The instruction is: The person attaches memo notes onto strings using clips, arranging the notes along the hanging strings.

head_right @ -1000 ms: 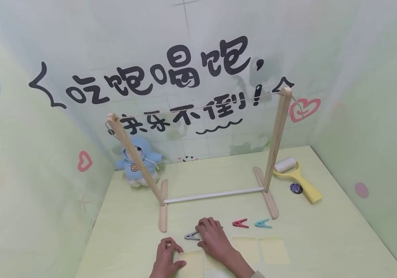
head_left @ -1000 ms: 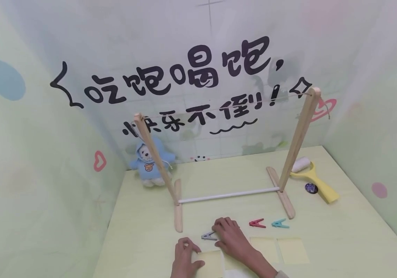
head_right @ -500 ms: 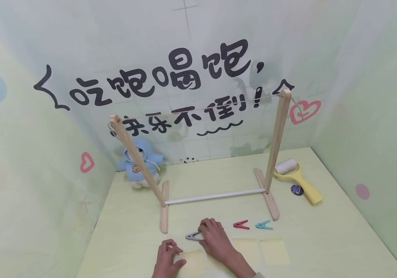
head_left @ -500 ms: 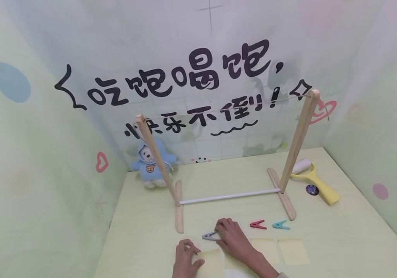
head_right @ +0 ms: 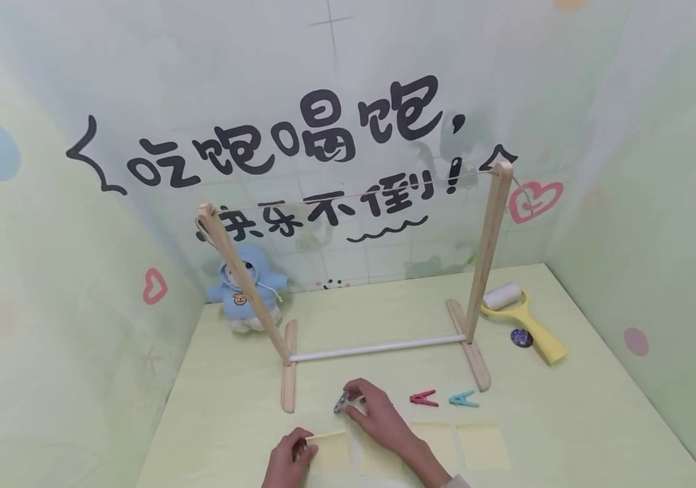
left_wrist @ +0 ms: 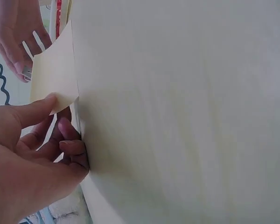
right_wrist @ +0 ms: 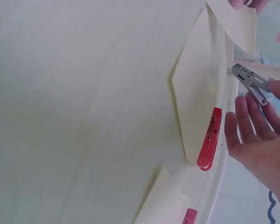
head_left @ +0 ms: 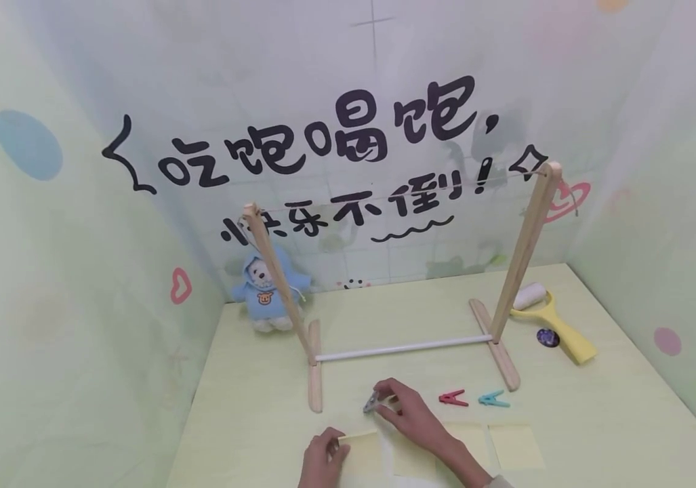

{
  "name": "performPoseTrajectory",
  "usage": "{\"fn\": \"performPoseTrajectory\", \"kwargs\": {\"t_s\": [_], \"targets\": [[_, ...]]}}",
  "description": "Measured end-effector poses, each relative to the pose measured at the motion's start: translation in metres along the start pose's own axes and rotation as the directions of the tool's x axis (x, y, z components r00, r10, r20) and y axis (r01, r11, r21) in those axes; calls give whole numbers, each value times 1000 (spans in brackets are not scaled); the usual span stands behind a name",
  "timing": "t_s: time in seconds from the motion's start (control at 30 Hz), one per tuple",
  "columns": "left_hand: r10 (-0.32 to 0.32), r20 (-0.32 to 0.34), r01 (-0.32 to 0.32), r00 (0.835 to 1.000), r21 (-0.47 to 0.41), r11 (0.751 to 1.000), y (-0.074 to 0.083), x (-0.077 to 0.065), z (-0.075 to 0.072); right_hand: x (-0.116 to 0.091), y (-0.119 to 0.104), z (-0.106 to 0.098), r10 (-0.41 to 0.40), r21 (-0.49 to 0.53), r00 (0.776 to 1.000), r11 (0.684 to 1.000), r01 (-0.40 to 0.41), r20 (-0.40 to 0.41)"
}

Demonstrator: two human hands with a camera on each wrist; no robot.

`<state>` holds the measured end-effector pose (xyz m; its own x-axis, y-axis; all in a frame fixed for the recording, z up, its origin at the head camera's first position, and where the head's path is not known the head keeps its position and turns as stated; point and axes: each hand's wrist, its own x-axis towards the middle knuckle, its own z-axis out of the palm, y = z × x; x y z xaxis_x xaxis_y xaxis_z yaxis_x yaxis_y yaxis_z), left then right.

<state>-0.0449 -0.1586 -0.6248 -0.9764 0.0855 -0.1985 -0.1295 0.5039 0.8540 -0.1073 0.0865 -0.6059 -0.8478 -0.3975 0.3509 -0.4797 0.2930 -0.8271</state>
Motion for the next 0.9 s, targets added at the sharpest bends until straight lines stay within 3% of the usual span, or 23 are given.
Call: {"fn": "performPoseTrajectory", "kwargs": {"t_s": [0.13,0.17,0.23,0.33,0.37,0.4,0.5,0.57,0.6,0.73,0.9], "targets": [[-17,-41,15,999,-38,999,-29,11,9,7,-17,-14,7,37,1000,999,-7,5],[-25,-52,22,998,-51,998,-26,12,7,10,-20,-19,-2,30,1000,1000,2,1],[-33,-68,29,997,-64,998,-7,11,0,18,-28,-31,-22,14,1000,1000,22,2],[60,-131,-72,990,-89,993,34,10,-19,34,-45,-57,-71,-27,997,997,71,12],[160,-173,-179,972,-100,979,30,22,-20,40,-51,-66,-99,-43,995,994,99,14],[226,-207,-249,952,-95,964,37,25,-24,45,-59,-76,-132,-62,991,989,133,16],[370,-304,-413,878,-88,907,57,38,-38,63,-85,-102,-234,-120,972,965,232,3],[385,-338,-438,859,-92,894,77,45,-49,75,-107,-118,-298,-165,955,942,292,-8],[347,-342,-399,873,-93,912,107,39,-61,82,-118,-126,-321,-185,947,932,312,-16],[343,-358,-398,869,-91,913,154,54,-87,109,-164,-153,-425,-228,904,885,406,-42],[438,-344,-473,831,-22,881,208,70,-115,148,-211,-177,-504,-245,862,844,477,-61]]}}
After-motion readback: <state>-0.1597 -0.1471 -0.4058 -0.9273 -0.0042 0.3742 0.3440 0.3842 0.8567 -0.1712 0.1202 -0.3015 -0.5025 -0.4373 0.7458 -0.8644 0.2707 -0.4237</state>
